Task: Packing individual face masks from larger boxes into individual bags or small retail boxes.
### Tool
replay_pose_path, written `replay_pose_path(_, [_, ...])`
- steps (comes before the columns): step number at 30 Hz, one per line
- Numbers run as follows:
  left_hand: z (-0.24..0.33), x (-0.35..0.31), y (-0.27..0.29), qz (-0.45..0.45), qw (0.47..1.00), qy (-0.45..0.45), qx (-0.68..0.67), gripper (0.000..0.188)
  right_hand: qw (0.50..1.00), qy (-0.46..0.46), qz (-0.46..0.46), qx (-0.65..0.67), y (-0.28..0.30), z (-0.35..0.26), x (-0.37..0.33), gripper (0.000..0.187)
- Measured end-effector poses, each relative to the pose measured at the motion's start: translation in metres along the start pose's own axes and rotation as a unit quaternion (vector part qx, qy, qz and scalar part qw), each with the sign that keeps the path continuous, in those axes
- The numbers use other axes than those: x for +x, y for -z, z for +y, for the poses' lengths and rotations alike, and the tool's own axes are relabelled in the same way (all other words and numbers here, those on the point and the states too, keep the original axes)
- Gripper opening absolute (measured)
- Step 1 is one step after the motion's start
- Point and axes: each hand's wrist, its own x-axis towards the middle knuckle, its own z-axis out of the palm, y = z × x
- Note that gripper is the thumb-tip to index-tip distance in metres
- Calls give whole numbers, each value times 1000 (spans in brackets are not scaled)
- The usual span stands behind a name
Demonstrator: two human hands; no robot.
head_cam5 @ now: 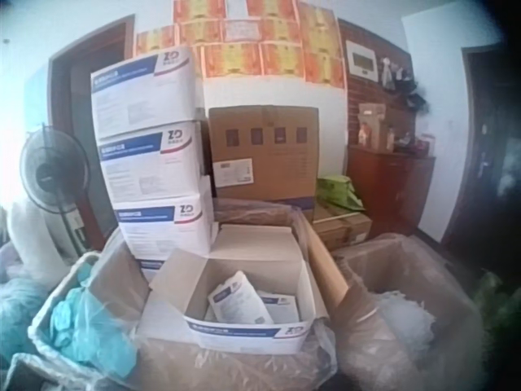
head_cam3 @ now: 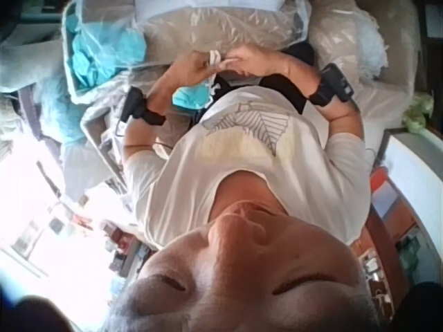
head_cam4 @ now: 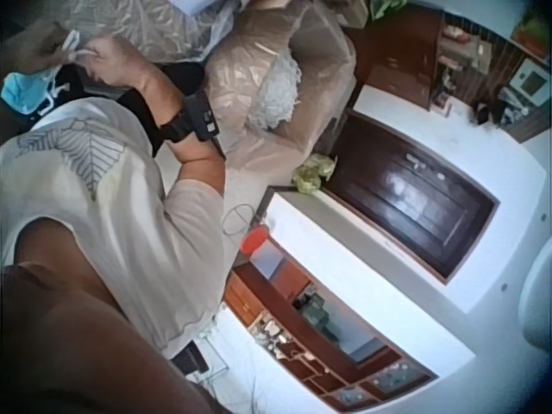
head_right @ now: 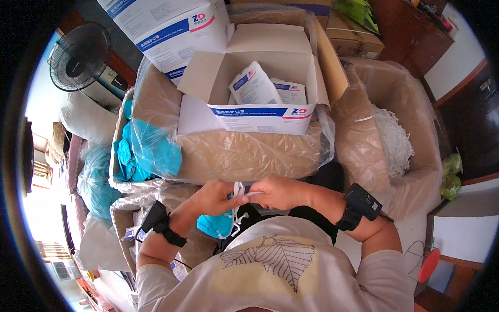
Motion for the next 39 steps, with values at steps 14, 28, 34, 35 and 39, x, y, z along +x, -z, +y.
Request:
replay_pose_path(14, [18, -61, 34, 52, 984, -170, 23, 33, 987, 81, -131, -36, 16, -9, -81, 28])
replay_pose_path(28, [25, -24, 89, 373, 821, -80, -425, 35, 829, 154, 93, 530, 29, 49, 81, 24])
replay_pose_path(34, [31, -8, 97, 420, 815, -45, -396, 30, 787, 100, -170, 585, -41, 27, 69, 47])
replay_pose_path(35, [24, -9, 97, 427, 821, -31, -378, 31, 762, 94, -206, 606, -44, 29, 64, 48])
replay_pose_path(39, [11, -17, 97, 455, 841, 9, -294, 34, 742, 69, -253, 617, -51, 41, 40, 50])
